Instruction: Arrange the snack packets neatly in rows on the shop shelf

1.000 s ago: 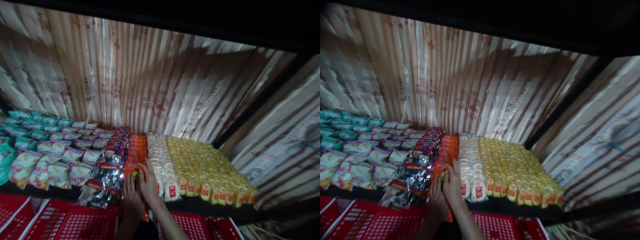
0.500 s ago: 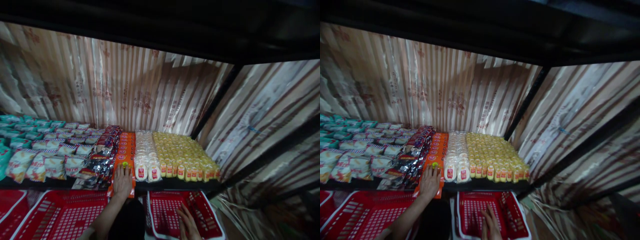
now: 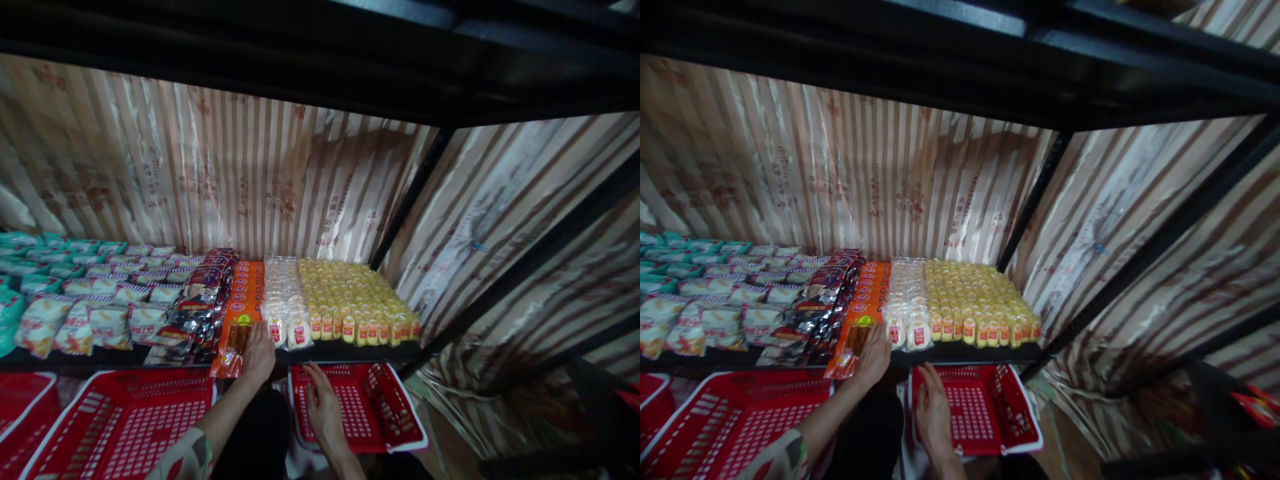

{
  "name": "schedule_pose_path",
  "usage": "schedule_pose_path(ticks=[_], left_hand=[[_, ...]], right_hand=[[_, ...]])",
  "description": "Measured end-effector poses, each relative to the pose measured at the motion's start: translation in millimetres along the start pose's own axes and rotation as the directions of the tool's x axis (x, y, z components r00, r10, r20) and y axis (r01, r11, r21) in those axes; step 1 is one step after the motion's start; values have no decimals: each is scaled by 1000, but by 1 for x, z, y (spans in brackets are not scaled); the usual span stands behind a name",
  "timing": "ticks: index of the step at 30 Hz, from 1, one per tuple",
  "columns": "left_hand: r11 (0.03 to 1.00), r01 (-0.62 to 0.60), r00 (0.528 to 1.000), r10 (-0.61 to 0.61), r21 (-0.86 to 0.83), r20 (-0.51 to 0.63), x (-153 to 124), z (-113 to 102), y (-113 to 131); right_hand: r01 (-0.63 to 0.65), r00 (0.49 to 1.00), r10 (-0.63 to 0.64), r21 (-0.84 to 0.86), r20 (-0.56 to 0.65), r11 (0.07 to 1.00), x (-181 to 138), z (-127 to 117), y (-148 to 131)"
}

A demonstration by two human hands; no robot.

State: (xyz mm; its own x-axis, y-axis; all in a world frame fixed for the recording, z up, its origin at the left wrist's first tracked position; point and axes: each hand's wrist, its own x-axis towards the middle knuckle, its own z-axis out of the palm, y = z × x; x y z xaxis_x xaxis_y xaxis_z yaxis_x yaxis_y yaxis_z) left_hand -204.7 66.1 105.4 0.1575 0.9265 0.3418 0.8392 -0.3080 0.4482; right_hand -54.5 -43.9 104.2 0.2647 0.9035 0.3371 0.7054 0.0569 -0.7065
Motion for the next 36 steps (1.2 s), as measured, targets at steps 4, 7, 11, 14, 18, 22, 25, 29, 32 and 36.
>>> schedule_pose_path(ticks=[4,7,11,14,18,22,25,29,32,36], left_hand=[[1000,17,999,-17,-13,-30,6,-2,-3],[996,61,995,-66,-63,-79,12,-2,-8],[992,46,995,-56,-118,-78,19,5,-13],[992,24,995,-35,-125,-89,22,10,-13],[995,17,976,-37,-95,-213,23,2,-7],[992,-123,948,105,-39,-301,21,-17,11],[975,-223,942,212,-11,-259,15,-19,26],[974,-225,947,225,26,-230,9,0,37],[971,-230,944,239,66,-227,10,15,36],[959,-254,936,276,125,-218,13,25,33]], right_hand=[[43,999,-44,55,10,998,24,14,-10],[90,996,-92,101,10,991,36,21,-11],[124,992,-125,117,-1,985,48,27,-14],[175,984,-173,101,-31,979,61,24,-15],[207,977,-205,31,-61,978,88,8,-11],[195,978,-204,-143,-49,970,124,-13,-7],[214,977,-210,-316,49,924,152,-21,-11],[306,949,-215,-502,233,809,181,-21,-26],[400,904,-208,-565,374,722,194,-18,-36],[451,872,-206,-562,445,693,206,-11,-38]])
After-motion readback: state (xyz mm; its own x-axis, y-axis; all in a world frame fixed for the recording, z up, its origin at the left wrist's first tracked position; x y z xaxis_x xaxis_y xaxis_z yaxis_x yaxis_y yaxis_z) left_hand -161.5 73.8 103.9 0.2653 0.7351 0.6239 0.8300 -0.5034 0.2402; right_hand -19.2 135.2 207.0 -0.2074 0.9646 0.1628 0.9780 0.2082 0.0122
